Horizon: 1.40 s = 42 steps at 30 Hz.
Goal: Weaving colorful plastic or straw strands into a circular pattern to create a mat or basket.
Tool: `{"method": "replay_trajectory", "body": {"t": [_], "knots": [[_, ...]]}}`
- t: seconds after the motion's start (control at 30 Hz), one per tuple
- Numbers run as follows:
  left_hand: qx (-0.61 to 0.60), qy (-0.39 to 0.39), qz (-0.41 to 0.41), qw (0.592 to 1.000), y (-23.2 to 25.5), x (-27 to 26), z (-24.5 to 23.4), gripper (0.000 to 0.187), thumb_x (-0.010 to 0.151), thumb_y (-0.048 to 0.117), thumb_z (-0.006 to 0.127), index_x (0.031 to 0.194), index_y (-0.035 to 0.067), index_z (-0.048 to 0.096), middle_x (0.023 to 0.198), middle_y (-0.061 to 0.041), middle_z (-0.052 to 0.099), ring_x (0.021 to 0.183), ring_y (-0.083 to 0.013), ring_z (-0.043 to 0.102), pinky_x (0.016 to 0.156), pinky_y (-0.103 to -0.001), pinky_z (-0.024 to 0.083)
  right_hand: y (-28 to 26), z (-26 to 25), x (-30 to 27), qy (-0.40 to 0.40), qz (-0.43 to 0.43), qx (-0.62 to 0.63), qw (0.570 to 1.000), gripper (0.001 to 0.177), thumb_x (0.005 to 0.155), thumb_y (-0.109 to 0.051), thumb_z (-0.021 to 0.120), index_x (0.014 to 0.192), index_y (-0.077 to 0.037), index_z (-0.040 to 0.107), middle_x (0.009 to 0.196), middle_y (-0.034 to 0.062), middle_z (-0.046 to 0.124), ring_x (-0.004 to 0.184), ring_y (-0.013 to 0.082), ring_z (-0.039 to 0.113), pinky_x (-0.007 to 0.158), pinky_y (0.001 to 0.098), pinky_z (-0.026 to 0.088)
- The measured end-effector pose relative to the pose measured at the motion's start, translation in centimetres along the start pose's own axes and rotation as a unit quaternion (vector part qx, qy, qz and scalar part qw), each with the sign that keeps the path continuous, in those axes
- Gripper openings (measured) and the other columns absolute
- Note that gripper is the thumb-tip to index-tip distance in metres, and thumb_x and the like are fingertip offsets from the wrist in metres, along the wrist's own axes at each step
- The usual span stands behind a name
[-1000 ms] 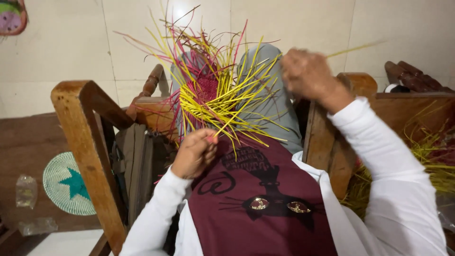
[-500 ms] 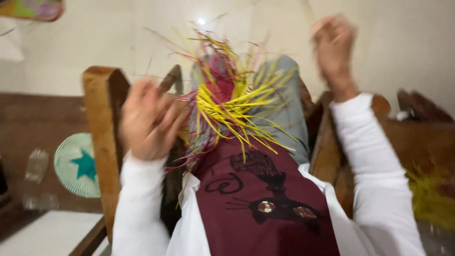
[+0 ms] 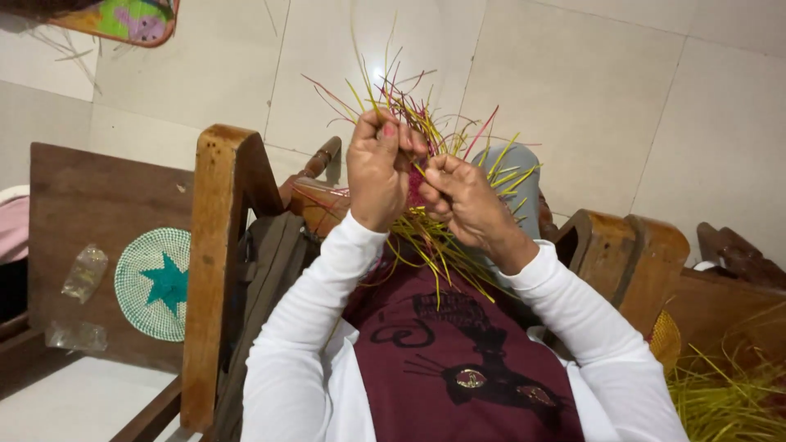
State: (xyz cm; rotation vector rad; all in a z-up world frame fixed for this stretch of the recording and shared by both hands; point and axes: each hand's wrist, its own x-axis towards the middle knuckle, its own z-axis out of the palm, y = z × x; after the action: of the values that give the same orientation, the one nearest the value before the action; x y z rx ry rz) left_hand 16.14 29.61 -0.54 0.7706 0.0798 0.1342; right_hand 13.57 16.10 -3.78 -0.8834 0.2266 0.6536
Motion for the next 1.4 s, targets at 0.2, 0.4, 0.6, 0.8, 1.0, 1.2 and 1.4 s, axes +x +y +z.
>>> {"method": "replay_trajectory", "body": {"t": [0.2,0.4,0.6,0.8,1.0,1.2,1.4], "knots": [[-0.048,0.016,0.008,0.999,4.4,-0.1,-2.1,0.011,0.099,0.018,0.05,0.094,0.01,0.056,0.065,-0.006,0.052,0.072,-0.023,0.063,0.079,-0.032,0.051,-2.3,-4.8,-0.3,0.08,-0.132,-0.328,0.932,0.009,0.086,-0.014,0.067,0.091,-0.009,0.063,0.057,0.0024,0.055,0.047,0.006,0.05,0.041,0.0179,0.039],[0.214,-0.056,0.01,0.975,4.1,-3.8,-1.0,0.023,0.1,0.02,0.047,0.087,0.005,0.058,0.068,-0.012,0.058,0.076,-0.0261,0.066,0.078,-0.035,0.052,-4.4,-6.9,-1.1,0.181,-0.228,-0.681,0.672,0.009,0.091,-0.012,0.065,0.1,-0.012,0.065,0.083,0.0129,0.069,0.077,0.0375,0.066,0.068,0.0466,0.051],[0.226,-0.007,-0.087,0.97,-0.7,-7.5,-0.7,0.009,0.095,0.007,0.055,0.097,0.0,0.061,0.071,-0.013,0.068,0.061,-0.0063,0.052,0.063,-0.019,0.042,-3.6,0.8,-4.6,0.1,-0.342,-0.567,0.743,0.012,0.09,-0.014,0.069,0.098,-0.006,0.071,0.098,0.0163,0.066,0.093,0.0344,0.058,0.083,0.0409,0.046],[0.332,-0.019,-0.02,0.943,-2.1,-8.7,-1.8,0.01,0.091,0.004,0.06,0.097,0.001,0.067,0.073,-0.014,0.07,0.066,-0.0119,0.059,0.062,-0.026,0.047,-1.4,1.6,-4.9,0.094,-0.277,-0.329,0.898,0.013,0.085,-0.005,0.072,0.093,0.005,0.071,0.085,0.0168,0.067,0.067,0.0195,0.066,0.06,0.03,0.055],[0.419,-0.084,0.089,0.9,-2.4,-8.7,-1.9,0.013,0.09,0.007,0.059,0.096,0.006,0.071,0.083,-0.011,0.071,0.076,-0.0278,0.068,0.07,-0.034,0.051,-1.0,0.5,-4.4,0.12,-0.247,-0.352,0.895,0.012,0.081,-0.009,0.077,0.076,-0.002,0.068,0.065,0.0055,0.057,0.062,0.0095,0.051,0.058,0.0247,0.044],[0.676,-0.175,0.334,0.634,1.1,-6.5,-0.9,0.03,0.09,0.014,0.062,0.121,0.012,0.063,0.117,-0.009,0.062,0.112,-0.0298,0.053,0.093,-0.042,0.04,-1.5,-0.6,-5.4,-0.003,-0.171,-0.308,0.936,0.013,0.09,-0.009,0.061,0.079,-0.002,0.063,0.07,0.0011,0.055,0.072,0.0099,0.05,0.066,0.0266,0.044],[0.606,-0.268,0.212,0.718,-1.0,-7.5,-5.1,0.018,0.09,0.007,0.052,0.101,0.009,0.066,0.074,-0.009,0.059,0.075,-0.0324,0.064,0.067,-0.041,0.052,-4.1,-2.9,-6.4,-0.029,0.04,-0.084,0.995,0.012,0.093,-0.012,0.056,0.086,-0.002,0.055,0.053,0.0013,0.042,0.042,0.0041,0.037,0.034,0.0167,0.031]]}}
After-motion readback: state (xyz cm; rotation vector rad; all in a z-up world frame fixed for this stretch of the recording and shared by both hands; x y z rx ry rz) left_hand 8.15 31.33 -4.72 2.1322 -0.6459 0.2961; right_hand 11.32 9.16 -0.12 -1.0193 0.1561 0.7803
